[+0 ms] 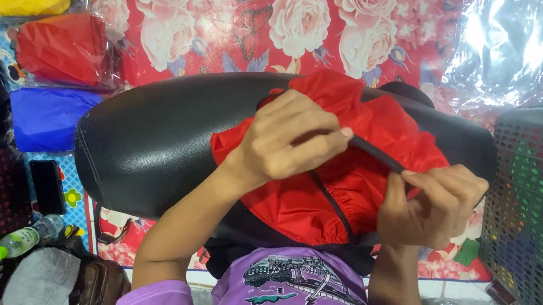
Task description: Fitting an elastic band around the edge of a red fabric seat cover.
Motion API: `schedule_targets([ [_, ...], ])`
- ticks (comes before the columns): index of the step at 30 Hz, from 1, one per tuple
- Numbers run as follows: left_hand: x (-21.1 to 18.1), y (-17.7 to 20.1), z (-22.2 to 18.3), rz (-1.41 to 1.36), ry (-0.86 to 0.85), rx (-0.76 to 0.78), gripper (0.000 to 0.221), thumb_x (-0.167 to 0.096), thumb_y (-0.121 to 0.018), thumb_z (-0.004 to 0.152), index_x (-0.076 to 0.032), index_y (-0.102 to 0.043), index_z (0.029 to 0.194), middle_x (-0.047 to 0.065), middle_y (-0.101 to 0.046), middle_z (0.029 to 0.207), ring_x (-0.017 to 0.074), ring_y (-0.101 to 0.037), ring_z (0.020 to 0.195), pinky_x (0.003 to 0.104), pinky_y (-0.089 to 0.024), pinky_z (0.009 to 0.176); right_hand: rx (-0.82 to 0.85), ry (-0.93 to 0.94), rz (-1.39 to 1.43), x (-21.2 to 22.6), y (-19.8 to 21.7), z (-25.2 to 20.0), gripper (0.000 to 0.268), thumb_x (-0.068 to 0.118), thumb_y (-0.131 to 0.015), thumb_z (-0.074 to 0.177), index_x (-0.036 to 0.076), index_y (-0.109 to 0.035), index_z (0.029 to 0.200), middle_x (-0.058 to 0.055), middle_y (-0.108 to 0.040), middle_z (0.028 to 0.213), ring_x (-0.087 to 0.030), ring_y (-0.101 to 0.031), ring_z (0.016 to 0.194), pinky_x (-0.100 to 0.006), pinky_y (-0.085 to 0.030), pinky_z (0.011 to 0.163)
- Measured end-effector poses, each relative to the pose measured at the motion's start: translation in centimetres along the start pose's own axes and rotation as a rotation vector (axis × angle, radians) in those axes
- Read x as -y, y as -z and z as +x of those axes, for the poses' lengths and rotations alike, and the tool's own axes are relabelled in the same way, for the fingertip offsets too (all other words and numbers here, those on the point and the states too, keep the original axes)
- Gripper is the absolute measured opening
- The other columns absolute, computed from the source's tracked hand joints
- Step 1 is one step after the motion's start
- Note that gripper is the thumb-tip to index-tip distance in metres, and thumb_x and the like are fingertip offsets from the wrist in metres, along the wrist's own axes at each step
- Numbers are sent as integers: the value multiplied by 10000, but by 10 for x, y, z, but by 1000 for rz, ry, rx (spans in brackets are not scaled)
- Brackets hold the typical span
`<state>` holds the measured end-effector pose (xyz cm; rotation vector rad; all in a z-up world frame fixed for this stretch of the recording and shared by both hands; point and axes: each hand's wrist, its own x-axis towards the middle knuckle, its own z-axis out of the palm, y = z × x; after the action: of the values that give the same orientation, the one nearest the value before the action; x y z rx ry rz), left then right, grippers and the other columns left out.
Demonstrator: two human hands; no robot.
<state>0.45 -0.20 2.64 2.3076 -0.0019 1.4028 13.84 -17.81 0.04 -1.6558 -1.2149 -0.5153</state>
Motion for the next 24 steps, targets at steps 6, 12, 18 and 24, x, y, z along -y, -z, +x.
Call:
schedule_targets([
  [6, 6, 4, -15, -53, 62, -96, 245, 101, -798, 916, -12, -629, 1052, 119, -607, 830, 236, -569, 666, 360, -459, 595, -2, 21, -137, -14, 14, 12, 363, -390, -730, 828, -41, -682, 918, -209, -594, 899, -358, -576, 782, -459, -464, 750],
  [12, 7, 8, -16, -58, 85, -98, 303, 143, -827, 864, -7, -627, 1035, 118, -571, 821, 207, -515, 643, 341, -446, 574, -272, 5, -150, -19, 23, 26, 416, -364, -546, 647, -59, -652, 909, -185, -525, 871, -334, -544, 766, -435, -507, 647],
  [18, 11, 22, -5, -12, 90, -81, 214, 103, -763, 888, 23, -592, 786, 123, -561, 789, 234, -497, 630, 359, -418, 562, -229, -53, -143, -33, 32, 26, 369, -354, -562, 722, -69, -635, 945, -195, -537, 907, -342, -548, 817, -411, -462, 703],
  [24, 22, 36, -4, 119, 86, -67, 212, 164, -789, 872, 34, -637, 800, 149, -600, 787, 242, -574, 643, 332, -498, 568, -199, -146, -111, -48, 45, 20, 271, -312, -579, 829, -85, -610, 974, -196, -533, 906, -338, -527, 880, -417, -435, 779],
])
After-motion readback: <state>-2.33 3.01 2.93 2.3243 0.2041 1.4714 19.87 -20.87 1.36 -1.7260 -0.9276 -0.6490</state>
